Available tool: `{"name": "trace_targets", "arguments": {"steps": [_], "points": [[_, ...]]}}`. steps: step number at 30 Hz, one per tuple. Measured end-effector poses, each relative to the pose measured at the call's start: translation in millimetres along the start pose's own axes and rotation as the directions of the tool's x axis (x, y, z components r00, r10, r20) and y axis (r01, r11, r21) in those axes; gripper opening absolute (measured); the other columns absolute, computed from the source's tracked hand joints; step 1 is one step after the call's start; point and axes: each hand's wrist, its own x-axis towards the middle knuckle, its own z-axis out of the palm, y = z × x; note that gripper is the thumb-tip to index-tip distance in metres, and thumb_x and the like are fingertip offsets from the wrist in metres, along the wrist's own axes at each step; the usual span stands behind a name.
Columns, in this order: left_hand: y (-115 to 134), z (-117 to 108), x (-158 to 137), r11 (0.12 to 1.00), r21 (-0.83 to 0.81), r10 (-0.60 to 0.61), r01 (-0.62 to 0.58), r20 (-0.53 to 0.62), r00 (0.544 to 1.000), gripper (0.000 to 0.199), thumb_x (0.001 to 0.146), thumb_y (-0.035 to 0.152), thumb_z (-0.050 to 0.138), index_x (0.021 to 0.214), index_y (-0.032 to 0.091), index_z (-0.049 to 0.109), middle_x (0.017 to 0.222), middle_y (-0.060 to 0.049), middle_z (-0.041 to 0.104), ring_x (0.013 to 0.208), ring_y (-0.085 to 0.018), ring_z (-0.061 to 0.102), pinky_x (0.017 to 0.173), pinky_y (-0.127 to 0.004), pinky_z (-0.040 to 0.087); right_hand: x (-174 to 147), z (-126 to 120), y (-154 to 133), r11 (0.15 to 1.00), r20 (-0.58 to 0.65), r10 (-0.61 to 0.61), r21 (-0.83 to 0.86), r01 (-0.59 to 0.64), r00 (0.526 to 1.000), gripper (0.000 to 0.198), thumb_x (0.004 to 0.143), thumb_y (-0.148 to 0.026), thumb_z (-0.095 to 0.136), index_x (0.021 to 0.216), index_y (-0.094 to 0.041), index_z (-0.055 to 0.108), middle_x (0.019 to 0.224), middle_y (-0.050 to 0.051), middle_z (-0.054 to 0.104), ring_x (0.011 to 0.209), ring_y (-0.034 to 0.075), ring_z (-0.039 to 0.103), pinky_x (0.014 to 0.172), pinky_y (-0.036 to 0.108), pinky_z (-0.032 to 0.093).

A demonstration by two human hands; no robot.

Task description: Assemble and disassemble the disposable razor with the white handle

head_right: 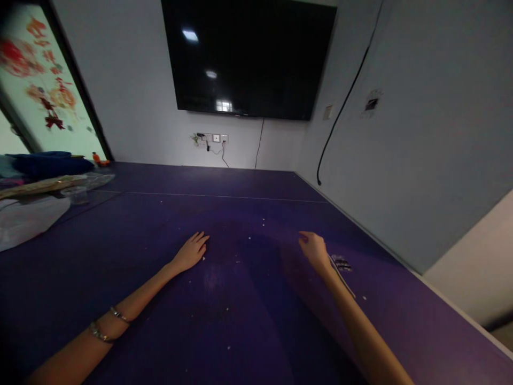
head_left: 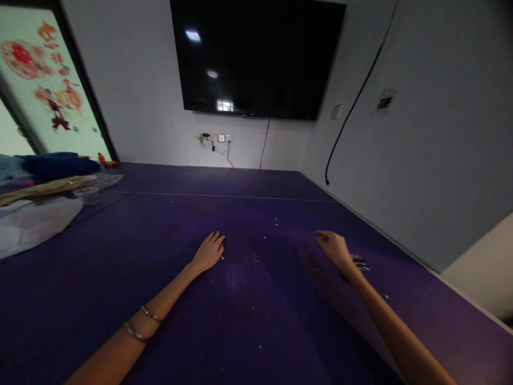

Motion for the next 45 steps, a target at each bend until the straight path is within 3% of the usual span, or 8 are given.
{"name": "trace_targets", "arguments": {"steps": [4,8,13,28,33,37,40,45], "points": [[-3,4,2,1.0,0.004,-0.004,0.004,0.0,1.0,0.05,0.088,0.028,0.028,0.13,0.009,0.046,0.139,-0.016,0.041,0.132,-0.028,0.028,0.106,-0.043,0.025,-9,-41,37,0.99,0.076,0.126,-0.078,-0.121,0.989,0.03,0.071,-0.02,0.056,0.093,-0.008,0.071,0.082,0.012,0.072,0.076,0.022,0.067,0.064,0.023,0.048],[-6,9,4,1.0,-0.011,0.007,-0.007,-0.028,1.0,0.05,0.088,0.028,0.027,0.129,0.009,0.047,0.138,-0.015,0.042,0.132,-0.027,0.028,0.106,-0.043,0.026,-29,-59,45,0.971,0.184,0.224,-0.123,-0.204,0.957,0.024,0.069,-0.025,0.058,0.082,-0.011,0.073,0.062,0.005,0.068,0.06,0.018,0.064,0.051,0.021,0.041],[-8,9,4,1.0,-0.003,0.008,-0.008,-0.044,0.999,0.049,0.088,0.029,0.027,0.128,0.01,0.048,0.138,-0.013,0.042,0.132,-0.026,0.029,0.107,-0.042,0.025,-47,-52,35,0.956,0.209,0.197,-0.258,-0.141,0.958,0.02,0.069,-0.03,0.058,0.065,-0.015,0.071,0.056,0.003,0.064,0.055,0.016,0.061,0.047,0.021,0.034],[5,-11,6,0.998,0.013,-0.063,0.064,-0.049,0.997,0.042,0.082,0.023,0.037,0.117,0.01,0.057,0.133,-0.014,0.049,0.127,-0.027,0.038,0.105,-0.04,0.028,-52,-37,35,0.926,0.201,0.207,-0.355,-0.126,0.957,0.017,0.069,-0.022,0.055,0.068,-0.017,0.071,0.066,0.008,0.067,0.063,0.02,0.064,0.05,0.023,0.036],[53,-42,9,0.992,-0.122,-0.06,0.029,-0.259,0.964,0.03,0.081,0.022,0.043,0.098,0.015,0.065,0.118,-0.009,0.059,0.115,-0.024,0.047,0.099,-0.036,0.035,-52,-43,9,0.939,0.153,0.144,-0.333,-0.086,0.978,0.024,0.074,-0.026,0.049,0.073,-0.017,0.071,0.065,0.009,0.067,0.064,0.021,0.064,0.051,0.024,0.033],[117,-54,14,0.898,-0.432,0.001,-0.085,-0.191,0.982,0.022,0.08,0.024,0.046,0.084,0.018,0.067,0.092,-0.006,0.068,0.091,-0.019,0.059,0.084,-0.031,0.043,-54,-47,-39,0.952,0.108,0.006,-0.306,0.027,0.994,0.022,0.075,-0.026,0.048,0.069,-0.019,0.069,0.065,0.008,0.067,0.063,0.019,0.062,0.05,0.024,0.029],[159,-52,18,0.728,-0.678,0.045,-0.101,-0.1,0.994,0.027,0.081,0.034,0.048,0.078,0.015,0.068,0.078,-0.006,0.069,0.071,-0.017,0.061,0.067,-0.027,0.044,-61,-47,-78,0.943,0.102,-0.106,-0.305,0.133,0.989,0.021,0.075,-0.023,0.049,0.063,-0.019,0.066,0.063,0.007,0.065,0.06,0.017,0.061,0.049,0.024,0.027],[193,-43,22,0.563,-0.826,-0.006,0.026,0.027,1.0,0.046,0.08,0.053,0.044,0.065,0.014,0.064,0.059,-0.004,0.063,0.053,-0.014,0.054,0.051,-0.024,0.037,-80,-39,-124,0.926,0.13,-0.212,-0.29,0.242,0.969,0.021,0.081,-0.022,0.047,0.075,-0.017,0.066,0.074,0.007,0.065,0.062,0.016,0.06,0.053,0.024,0.033]]}}
